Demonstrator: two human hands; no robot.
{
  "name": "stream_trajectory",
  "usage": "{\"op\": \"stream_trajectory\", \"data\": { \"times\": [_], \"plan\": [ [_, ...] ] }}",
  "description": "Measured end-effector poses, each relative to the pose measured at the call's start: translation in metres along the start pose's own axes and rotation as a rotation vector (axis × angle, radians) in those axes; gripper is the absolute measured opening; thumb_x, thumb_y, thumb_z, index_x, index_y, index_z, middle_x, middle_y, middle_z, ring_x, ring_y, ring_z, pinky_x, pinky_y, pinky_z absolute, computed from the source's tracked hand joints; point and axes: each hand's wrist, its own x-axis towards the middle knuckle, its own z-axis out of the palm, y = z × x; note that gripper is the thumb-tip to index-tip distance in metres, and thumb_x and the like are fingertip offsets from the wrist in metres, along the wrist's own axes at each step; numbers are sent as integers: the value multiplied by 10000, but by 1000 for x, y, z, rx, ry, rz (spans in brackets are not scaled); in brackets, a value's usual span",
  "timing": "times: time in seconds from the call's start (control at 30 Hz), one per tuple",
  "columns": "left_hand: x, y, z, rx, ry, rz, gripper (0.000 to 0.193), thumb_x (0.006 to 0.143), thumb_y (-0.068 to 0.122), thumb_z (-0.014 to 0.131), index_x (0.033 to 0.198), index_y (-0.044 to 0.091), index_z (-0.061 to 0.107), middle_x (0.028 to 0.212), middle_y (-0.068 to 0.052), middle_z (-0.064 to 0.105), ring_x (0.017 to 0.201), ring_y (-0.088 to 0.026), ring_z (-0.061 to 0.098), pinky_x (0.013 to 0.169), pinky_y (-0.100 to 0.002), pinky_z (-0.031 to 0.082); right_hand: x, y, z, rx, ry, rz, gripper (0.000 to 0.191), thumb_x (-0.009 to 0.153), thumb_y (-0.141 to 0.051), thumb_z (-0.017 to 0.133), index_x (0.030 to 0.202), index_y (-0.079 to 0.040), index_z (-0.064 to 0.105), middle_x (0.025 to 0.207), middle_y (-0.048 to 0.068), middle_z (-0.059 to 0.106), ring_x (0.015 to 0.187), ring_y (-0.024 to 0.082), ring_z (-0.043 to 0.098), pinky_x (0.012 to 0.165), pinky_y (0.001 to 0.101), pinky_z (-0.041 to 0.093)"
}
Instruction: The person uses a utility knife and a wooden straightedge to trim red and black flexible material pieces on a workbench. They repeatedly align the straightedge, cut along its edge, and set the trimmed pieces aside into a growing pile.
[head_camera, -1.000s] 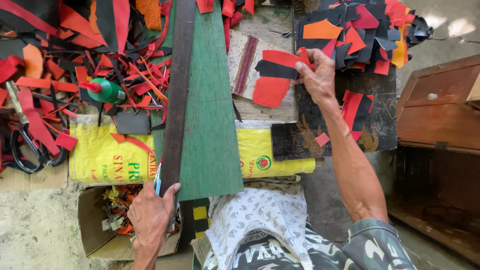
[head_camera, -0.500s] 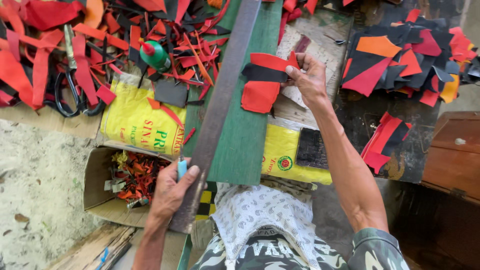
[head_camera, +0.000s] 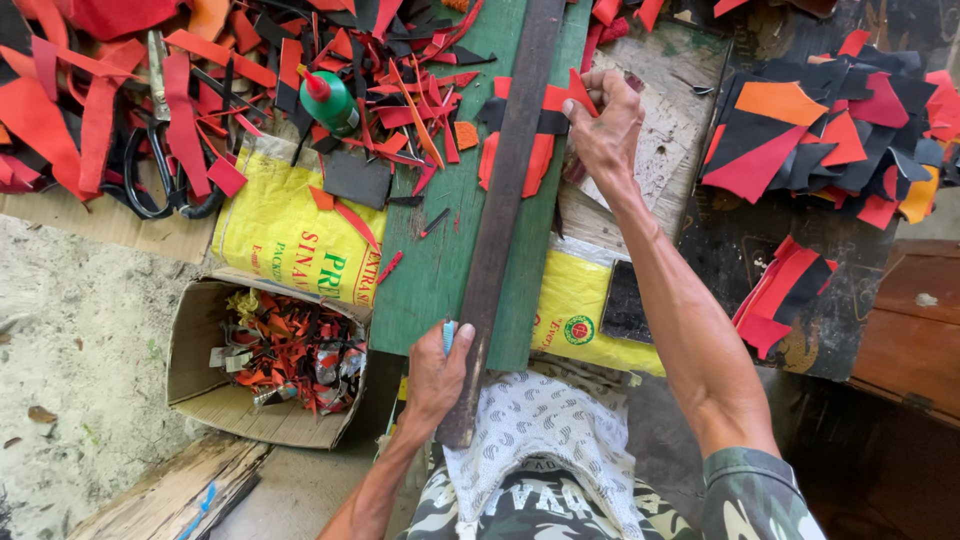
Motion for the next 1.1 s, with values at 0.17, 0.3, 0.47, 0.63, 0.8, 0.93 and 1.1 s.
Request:
{"op": "stream_trajectory", "data": {
  "times": [0.17, 0.3, 0.47, 0.63, 0.8, 0.93, 1.1],
  "plan": [
    [2, 5, 5, 13, 13, -56, 398, 1019, 324, 596, 785, 7, 541, 576, -90, 436, 525, -162, 400, 492, -393, 377, 3, 4, -3, -27, -42, 75, 218, 869, 3, 756, 1072, 7, 676, 813, 65, 737, 690, 111, 679, 602, 291, 556],
    [1, 11, 2, 35, 12, -85, 380, 1018, 320, 586, 801, 9, 562, 576, -92, 432, 522, -164, 403, 491, -393, 385, 7, 12, -3, -89, -50, 40, 221, 880, 4, 749, 1084, 1, 667, 819, 55, 731, 721, 121, 686, 622, 305, 562],
    [0, 13, -4, 73, 16, -58, 376, 1026, 296, 592, 814, -11, 545, 600, -128, 468, 528, -209, 423, 514, -396, 410, 6, 18, 4, -140, -36, -81, 286, 871, 26, 759, 1140, -10, 668, 819, 69, 714, 756, 175, 687, 692, 353, 563],
    [5, 12, -9, 76, -24, -116, 313, 1007, 276, 596, 882, -10, 575, 600, -145, 511, 519, -249, 458, 516, -400, 424, 2, 14, 6, -203, -14, -182, 390, 887, 31, 752, 1254, 2, 623, 1035, 139, 686, 943, 248, 684, 830, 405, 566],
    [10, 13, -15, 67, -29, -80, 312, 1012, 272, 598, 902, -19, 571, 619, -148, 520, 523, -241, 464, 520, -402, 437, -14, -6, 10, -450, 72, -478, 460, 852, -16, 817, 1270, -23, 626, 1274, 150, 497, 1210, 338, 547, 1102, 559, 406],
    [16, 12, -19, 74, -90, -162, 315, 1010, 284, 590, 909, -13, 581, 598, -148, 526, 516, -224, 487, 517, -405, 437, -22, -14, 20, -194, -341, -158, 585, 888, -171, 776, 1432, -107, 568, 1578, 196, 367, 1367, 371, 494, 1075, 436, 498],
    [27, 13, -25, 87, -137, -191, 316, 1005, 285, 598, 930, -22, 588, 601, -158, 535, 512, -234, 487, 522, -400, 449, -17, -5, 32, -333, -450, -278, 840, 841, -283, 881, 1556, -113, 472, 1695, 221, 178, 1540, 432, 273, 1250, 544, 321]
  ]
}}
